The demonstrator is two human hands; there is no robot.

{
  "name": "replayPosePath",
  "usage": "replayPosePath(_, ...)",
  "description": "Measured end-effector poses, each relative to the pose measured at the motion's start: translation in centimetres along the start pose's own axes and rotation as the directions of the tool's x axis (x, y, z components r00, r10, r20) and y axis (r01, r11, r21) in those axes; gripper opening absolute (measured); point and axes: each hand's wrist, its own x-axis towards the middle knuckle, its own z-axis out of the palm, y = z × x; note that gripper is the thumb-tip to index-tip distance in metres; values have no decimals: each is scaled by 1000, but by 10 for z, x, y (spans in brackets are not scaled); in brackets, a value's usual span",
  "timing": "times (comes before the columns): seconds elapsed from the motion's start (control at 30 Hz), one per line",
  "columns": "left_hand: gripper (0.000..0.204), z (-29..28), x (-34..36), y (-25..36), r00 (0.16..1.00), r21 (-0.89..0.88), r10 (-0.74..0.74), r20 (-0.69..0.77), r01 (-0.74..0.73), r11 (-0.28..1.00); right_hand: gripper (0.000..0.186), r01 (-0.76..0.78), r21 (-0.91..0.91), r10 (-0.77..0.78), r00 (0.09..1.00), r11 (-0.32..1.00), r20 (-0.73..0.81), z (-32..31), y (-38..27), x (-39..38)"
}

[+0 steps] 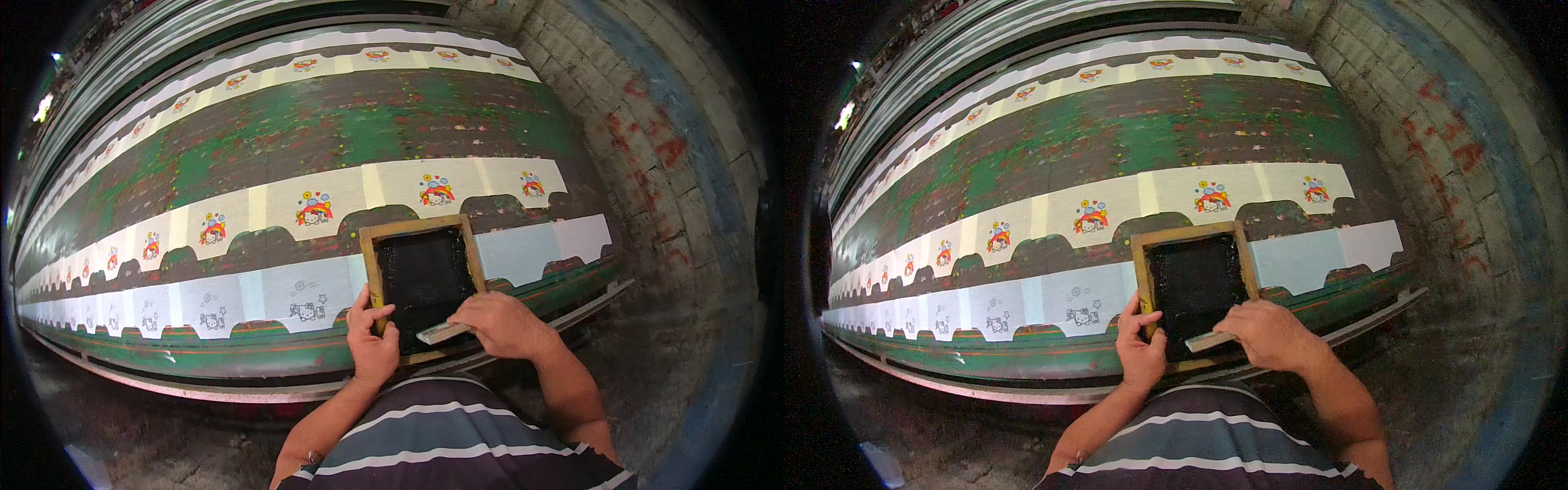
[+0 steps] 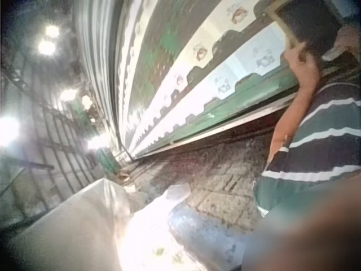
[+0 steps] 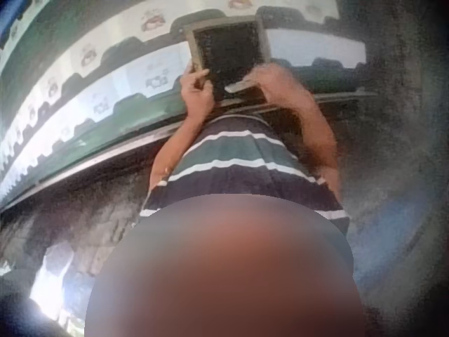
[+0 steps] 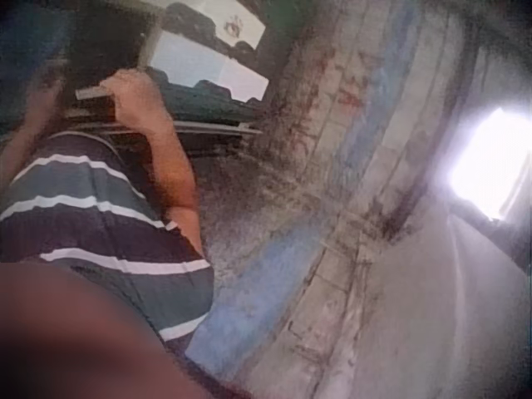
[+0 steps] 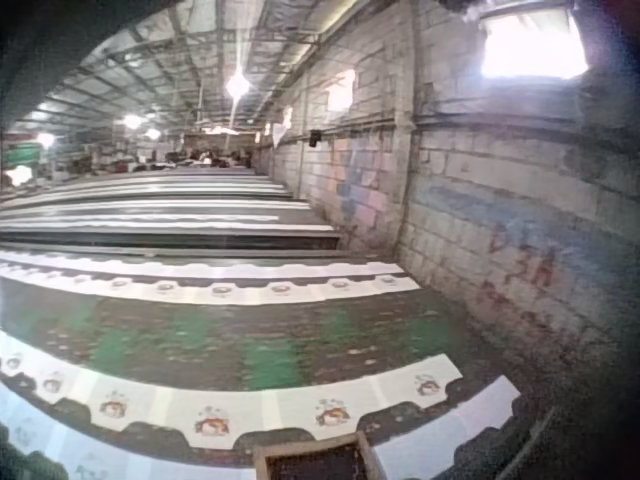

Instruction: The person holds a screen-printing frame over a long strip of paper with cartoon motifs and uses a squeegee to spread black ink across the screen. The person repeatedly wipes the squeegee and repositions the frame along the strip while continuing to ink the screen.

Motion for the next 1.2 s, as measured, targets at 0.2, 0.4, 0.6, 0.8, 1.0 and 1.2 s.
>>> replayPosePath(0.2, 36, -2, 2, 0, 1000, -20, -3, 19, 4, 1000, 31, 10, -41, -16, 990, 999, -137, -10, 29, 52)
replayPosePath(0.4, 36, -4, 2, 2, 999, -4, -3, 33, 4, 1000, 33, -49, -78, 29, 968, 996, -248, -8, 54, 92)
replayPosePath(0.6, 40, -5, 1, 2, 998, 16, -15, 55, 14, 1000, 36, 5, -75, -27, 958, 997, -287, 0, 67, 109)
replayPosePath(0.8, 49, -4, -5, 1, 999, 15, -25, 39, 24, 1000, 43, 8, -129, -38, 973, 992, -229, 17, 49, 77)
replayPosePath(1.0, 47, -1, -7, -3, 998, -104, -65, 8, 65, 992, 43, 27, -147, -62, 969, 989, -240, 39, 15, 25)
replayPosePath(1.2, 50, -3, -6, 2, 999, 90, 12, 46, -16, 996, 36, 16, -155, -57, 962, 988, -267, 60, -16, -18)
